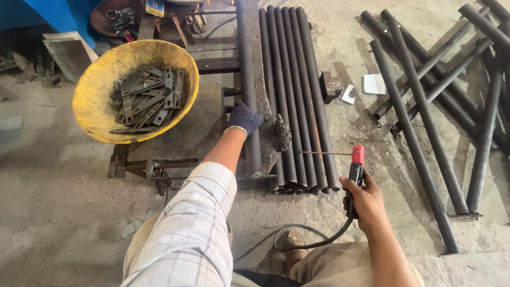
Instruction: The person uses a welding electrode holder to join metal pipes together at a workstation. They handle the pipes to align them and apply weld tacks and beads to the joints.
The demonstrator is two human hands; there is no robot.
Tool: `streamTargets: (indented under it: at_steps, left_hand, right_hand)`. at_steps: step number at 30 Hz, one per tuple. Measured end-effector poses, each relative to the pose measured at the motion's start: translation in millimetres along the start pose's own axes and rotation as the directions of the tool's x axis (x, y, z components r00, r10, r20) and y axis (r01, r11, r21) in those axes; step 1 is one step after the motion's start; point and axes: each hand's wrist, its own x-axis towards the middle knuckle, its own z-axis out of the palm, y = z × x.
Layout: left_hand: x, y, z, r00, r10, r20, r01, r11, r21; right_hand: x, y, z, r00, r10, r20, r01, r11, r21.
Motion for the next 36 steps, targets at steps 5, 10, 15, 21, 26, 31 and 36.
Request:
streamTargets:
  at_steps: [5, 10, 15, 21, 26, 31, 36]
  left_hand:
    - [11, -3, 9, 0.999, -0.010, 0.034, 0.010, 1.000, 0.028]
    - [32, -14, 22, 0.999, -0.020, 0.034, 0.019, 1.000, 0.022]
    - [60, -37, 30, 0.984, 0.161, -0.075, -0.178, 0.903, -0.391]
    - [41, -40, -34, 0.756, 0.642, -0.129, -0.646, 0.763, 0.007]
    - [-24, 57, -45, 0.957, 0.286, 0.059, -0.186, 0.753, -0.631]
    - [-13, 184, -41, 0.668, 0.680, 0.302, -0.454, 0.694, -0.559]
    - [62, 317, 3, -0.457, 0.867, 0.198, -0.566, -0.455, 0.688]
  right_hand:
    - [3, 4, 0, 1.000, 0.003, 0.001, -0.003, 1.000, -0.003]
    - [7, 6, 1, 1.000, -0.010, -0.005, 0.010, 1.000, 0.000]
    - [2, 6, 3, 0.999, 0.021, -0.033, -0.021, 0.999, -0.027]
    - [-7, 5, 5, 0.993, 0.046, -0.111, -0.056, 0.995, -0.084]
    - [-7, 14, 4, 0.990, 0.009, -0.140, -0.035, 0.982, -0.183]
    - [2, 23, 10, 0.991, 0.025, -0.133, -0.061, 0.959, -0.275]
    - [0, 30, 16, 0.987, 0.118, -0.112, -0.139, 0.970, -0.200]
